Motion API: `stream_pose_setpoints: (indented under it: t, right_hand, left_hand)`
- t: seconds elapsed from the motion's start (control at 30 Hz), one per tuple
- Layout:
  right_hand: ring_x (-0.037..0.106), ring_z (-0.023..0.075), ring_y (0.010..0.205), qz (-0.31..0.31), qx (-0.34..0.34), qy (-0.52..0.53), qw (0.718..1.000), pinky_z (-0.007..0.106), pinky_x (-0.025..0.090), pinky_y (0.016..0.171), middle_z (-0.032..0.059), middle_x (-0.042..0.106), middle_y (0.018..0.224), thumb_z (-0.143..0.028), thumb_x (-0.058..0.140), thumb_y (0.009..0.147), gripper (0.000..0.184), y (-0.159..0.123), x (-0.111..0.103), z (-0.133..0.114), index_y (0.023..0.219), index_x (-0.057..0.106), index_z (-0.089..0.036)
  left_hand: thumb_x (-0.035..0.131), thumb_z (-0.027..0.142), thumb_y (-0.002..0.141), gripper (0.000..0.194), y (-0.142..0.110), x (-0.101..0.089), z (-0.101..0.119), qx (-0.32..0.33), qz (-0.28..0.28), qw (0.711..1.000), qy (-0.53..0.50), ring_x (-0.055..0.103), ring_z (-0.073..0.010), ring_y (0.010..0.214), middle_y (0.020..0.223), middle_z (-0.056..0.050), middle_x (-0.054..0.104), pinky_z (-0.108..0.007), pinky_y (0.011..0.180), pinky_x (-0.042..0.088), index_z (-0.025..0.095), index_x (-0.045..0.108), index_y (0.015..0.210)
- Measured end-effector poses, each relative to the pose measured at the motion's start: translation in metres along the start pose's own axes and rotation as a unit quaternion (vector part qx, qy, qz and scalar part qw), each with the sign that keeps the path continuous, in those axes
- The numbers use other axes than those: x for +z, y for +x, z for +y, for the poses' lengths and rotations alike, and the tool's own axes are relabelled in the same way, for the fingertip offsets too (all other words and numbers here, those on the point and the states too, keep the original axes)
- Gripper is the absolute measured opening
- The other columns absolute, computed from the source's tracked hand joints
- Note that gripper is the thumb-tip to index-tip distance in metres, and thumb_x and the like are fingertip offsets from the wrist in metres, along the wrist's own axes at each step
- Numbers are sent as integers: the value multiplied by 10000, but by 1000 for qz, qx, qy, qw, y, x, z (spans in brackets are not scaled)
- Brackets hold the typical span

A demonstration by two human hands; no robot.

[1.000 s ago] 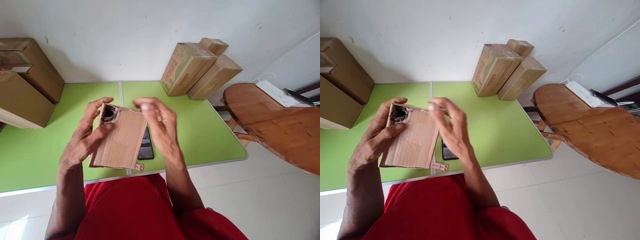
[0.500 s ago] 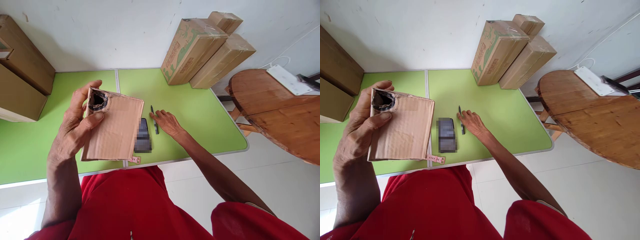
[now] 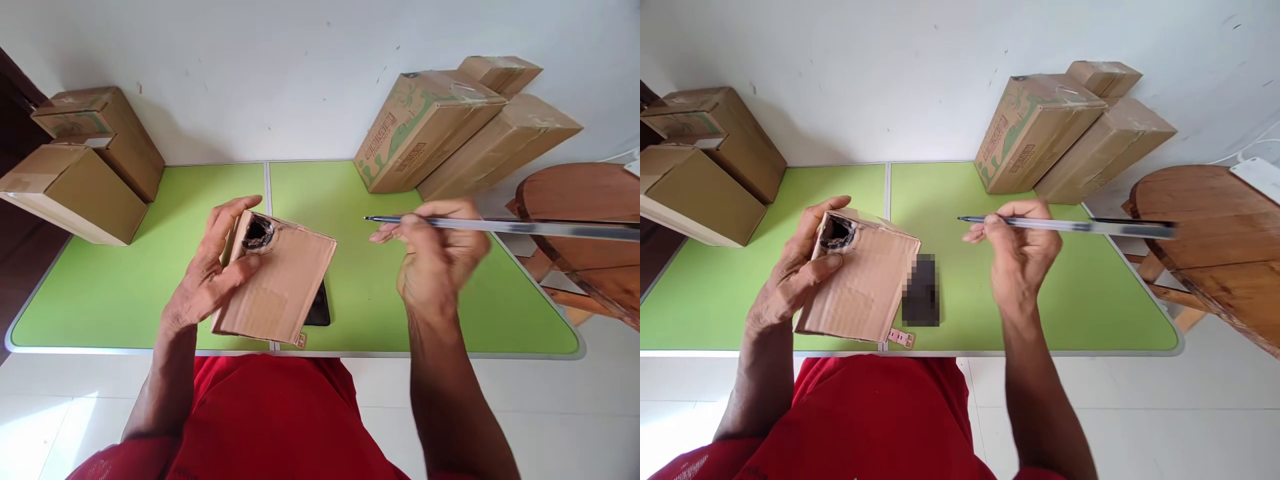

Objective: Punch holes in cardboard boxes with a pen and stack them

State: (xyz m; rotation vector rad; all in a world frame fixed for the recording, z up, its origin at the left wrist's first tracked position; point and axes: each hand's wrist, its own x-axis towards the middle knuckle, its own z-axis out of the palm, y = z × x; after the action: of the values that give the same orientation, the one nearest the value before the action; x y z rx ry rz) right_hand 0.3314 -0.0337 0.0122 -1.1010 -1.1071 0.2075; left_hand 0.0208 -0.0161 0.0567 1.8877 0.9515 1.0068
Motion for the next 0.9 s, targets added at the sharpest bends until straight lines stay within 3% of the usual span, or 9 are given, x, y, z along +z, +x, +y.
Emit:
stream_pose_setpoints:
  t: [0.07,0.13,0.23,0.37,0.63,0.9]
  right_hand:
    - [716,183,593,-15,-28,151,988,362,599,607,-30,705,769,-334,709,1004,49,-14,27,-44,967,691,-308]
    - [774,194,701,-49,-32,186,981,376,647,662,-11,769,877,-365,712,1046,69,-32,51,-79,1034,747,-307]
    - [826,236,975,-129,-47,175,975,439,690,857,6,831,1032,-287,703,1062,110,-56,75,-101,1127,776,-336]
    - [815,276,1040,-142,-100,95,980,513,676,910,14,850,1028,-232,688,1050,167,-64,85,-97,1139,772,-345]
    - [797,275,1046,-154,-151,51,975,505,663,958,17,841,1039,-147,714,997,240,-59,87,-93,1143,771,-329]
    - [778,254,943,-134,-192,65,970,446,663,877,36,818,940,-73,710,951,233,-56,88,-91,1068,768,-266]
  left_hand:
    - [737,532,983,665,-1,0,0,0,7,1000,0,564,-401,1394,1564,-78,587,-603,1269,487,388,596,1616]
    - [729,509,992,658,-2,0,0,-1,10,1000,-2,565,-399,1398,1561,-79,586,-609,1275,481,387,587,1623]
    - [710,490,1024,636,-6,-1,-2,-2,12,1000,-11,544,-398,1445,1581,-73,581,-615,1303,447,399,558,1635]
    - [710,474,1018,654,-10,-2,-7,13,15,1000,-16,495,-411,1514,1639,-71,547,-635,1335,411,401,527,1642]
    - [717,441,1011,666,-11,-2,-11,24,22,999,-19,486,-423,1513,1638,-86,525,-647,1319,426,390,526,1648]
    - [690,442,1005,699,-11,-2,-12,21,18,999,-16,513,-420,1480,1624,-112,536,-665,1281,435,354,485,1668]
